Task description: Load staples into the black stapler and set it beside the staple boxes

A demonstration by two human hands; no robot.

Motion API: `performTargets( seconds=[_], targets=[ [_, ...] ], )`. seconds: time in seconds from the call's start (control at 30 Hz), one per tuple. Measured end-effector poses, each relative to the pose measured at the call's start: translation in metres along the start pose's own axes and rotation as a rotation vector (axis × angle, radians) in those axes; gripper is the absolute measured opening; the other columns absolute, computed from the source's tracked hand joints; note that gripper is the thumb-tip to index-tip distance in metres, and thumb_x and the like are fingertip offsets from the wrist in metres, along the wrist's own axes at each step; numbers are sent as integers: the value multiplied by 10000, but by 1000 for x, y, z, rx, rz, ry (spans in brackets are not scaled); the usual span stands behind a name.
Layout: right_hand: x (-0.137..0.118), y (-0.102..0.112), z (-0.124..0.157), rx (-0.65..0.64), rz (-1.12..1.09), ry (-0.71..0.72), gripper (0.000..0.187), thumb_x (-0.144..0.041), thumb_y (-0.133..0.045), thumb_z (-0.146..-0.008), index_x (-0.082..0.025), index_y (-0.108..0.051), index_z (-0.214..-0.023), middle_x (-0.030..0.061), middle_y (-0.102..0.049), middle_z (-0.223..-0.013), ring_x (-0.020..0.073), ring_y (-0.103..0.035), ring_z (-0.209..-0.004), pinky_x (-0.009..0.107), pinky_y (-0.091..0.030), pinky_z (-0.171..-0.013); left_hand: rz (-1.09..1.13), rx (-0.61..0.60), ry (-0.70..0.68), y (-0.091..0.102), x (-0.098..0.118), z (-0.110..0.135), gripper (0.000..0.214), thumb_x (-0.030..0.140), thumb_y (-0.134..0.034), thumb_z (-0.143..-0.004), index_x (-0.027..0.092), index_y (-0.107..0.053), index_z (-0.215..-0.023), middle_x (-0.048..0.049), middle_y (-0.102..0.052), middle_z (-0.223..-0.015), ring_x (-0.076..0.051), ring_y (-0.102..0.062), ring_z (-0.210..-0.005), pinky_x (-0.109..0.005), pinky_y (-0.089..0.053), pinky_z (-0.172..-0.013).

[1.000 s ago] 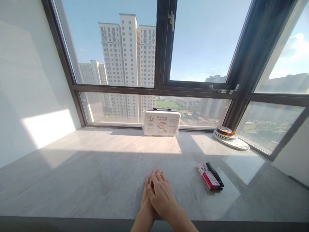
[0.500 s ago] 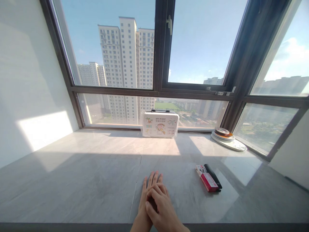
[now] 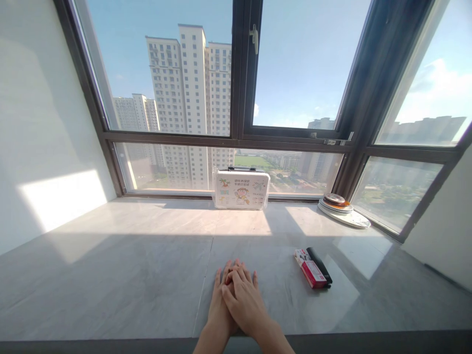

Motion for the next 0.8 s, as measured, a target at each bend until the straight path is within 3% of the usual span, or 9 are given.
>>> performTargets(
  seconds=[0.1, 0.2, 0.37, 0.57, 0.8],
  targets=[
    [0, -2, 0, 25, -30, -25, 147, -241, -524, -899, -299, -621, -992, 12, -603, -1346, 277, -365, -1427, 590, -139, -1202, 21, -21, -34, -1, 3, 1, 733, 173, -446, -873, 392, -286, -1554, 34, -313, -1621, -329, -194, -1519, -627, -180, -1229],
    [-5, -6, 5, 25, -73, -42, 144, -220, -530, -877, -290, -634, -948, 3, -557, -1415, 272, -361, -1433, 562, -182, -1202, -14, 47, -57, -5, 2, 1, 749, 105, -388, -879, 400, -268, -1557, 46, -279, -1633, -299, -182, -1524, -631, -181, -1229],
    [-10, -9, 15, -15, -119, -37, 146, -216, -543, -851, -286, -655, -915, -22, -505, -1489, 264, -291, -1481, 524, -216, -1205, -85, 145, -13, -12, -5, 2, 670, 156, -367, -955, 362, -217, -1575, 12, -296, -1632, -267, -196, -1524, -576, -274, -1218],
    [6, -8, -7, 59, -93, -78, 177, -216, -516, -882, -268, -681, -920, 1, -543, -1466, 233, -357, -1451, 435, -237, -1211, -174, 101, -98, -6, 4, 3, 764, 149, -498, -871, 449, -277, -1539, 50, -369, -1598, -301, -257, -1503, -582, -279, -1208],
    [19, -11, -25, 44, -50, -119, 214, -196, -490, -904, -245, -699, -908, 19, -527, -1487, 244, -348, -1457, 446, -219, -1217, -194, 56, -92, 0, 3, 3, 833, 196, -520, -856, 341, -154, -1590, -3, -274, -1643, -329, -231, -1504, -560, -235, -1213]
  ],
)
Point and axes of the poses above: each hand's wrist, its own z-axis away from the middle knuckle, its own y-axis out of the back of the hand, x = y × z, the point moved 9 cm from there along -z, towards the middle knuckle
